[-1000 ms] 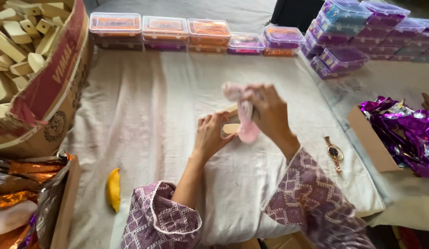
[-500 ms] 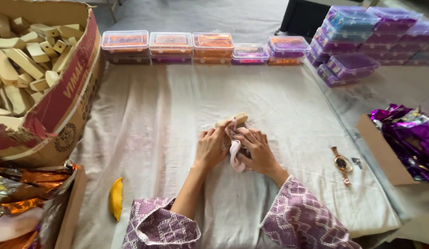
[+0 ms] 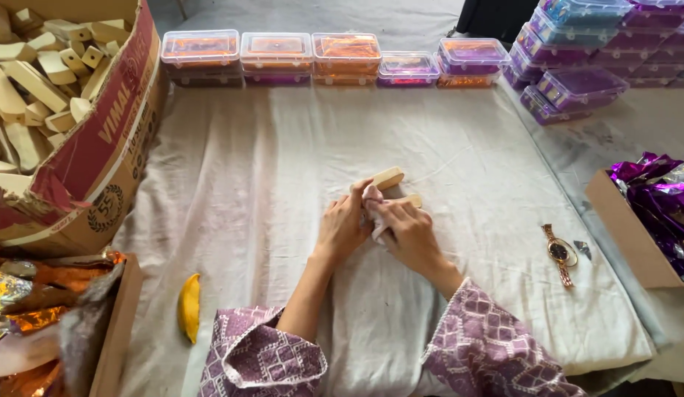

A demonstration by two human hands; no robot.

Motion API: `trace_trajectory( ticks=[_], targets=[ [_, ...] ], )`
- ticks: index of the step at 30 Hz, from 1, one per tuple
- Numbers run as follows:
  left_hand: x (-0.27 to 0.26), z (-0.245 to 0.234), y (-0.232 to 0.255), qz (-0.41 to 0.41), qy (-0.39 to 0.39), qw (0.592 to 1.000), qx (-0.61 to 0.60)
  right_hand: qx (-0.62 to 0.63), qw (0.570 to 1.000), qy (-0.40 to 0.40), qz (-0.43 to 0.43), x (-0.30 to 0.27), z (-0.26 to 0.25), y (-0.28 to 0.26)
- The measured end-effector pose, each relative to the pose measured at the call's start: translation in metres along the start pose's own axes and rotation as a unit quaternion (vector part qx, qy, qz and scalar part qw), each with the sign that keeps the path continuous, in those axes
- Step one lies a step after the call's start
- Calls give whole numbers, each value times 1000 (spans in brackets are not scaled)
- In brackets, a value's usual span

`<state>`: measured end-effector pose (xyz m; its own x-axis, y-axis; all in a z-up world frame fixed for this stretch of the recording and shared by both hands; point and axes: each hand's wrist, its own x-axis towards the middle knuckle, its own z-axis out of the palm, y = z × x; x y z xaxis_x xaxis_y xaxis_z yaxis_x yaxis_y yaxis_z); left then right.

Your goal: Picking wooden blocks from a large box, wiping them with a cloth, and stacking them.

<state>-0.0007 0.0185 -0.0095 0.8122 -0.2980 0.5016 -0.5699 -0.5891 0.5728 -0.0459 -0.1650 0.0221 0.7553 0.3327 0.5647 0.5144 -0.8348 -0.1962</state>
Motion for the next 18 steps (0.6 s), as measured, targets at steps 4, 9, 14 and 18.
trace_trajectory(
  ticks=[4, 9, 14, 18],
  targets=[
    [0, 1, -2, 35, 4, 999, 21, 67, 994, -7, -82, 3, -6, 7],
    [0, -3, 1, 37, -19, 998, 42, -13, 999, 19, 31, -10, 1, 44],
    [1, 13, -13, 32, -20, 999, 31, -30, 999, 18, 3, -5, -2, 3],
    [0, 22, -22, 27, -10, 998, 49, 46, 998, -17, -49, 0, -8, 18]
  ],
)
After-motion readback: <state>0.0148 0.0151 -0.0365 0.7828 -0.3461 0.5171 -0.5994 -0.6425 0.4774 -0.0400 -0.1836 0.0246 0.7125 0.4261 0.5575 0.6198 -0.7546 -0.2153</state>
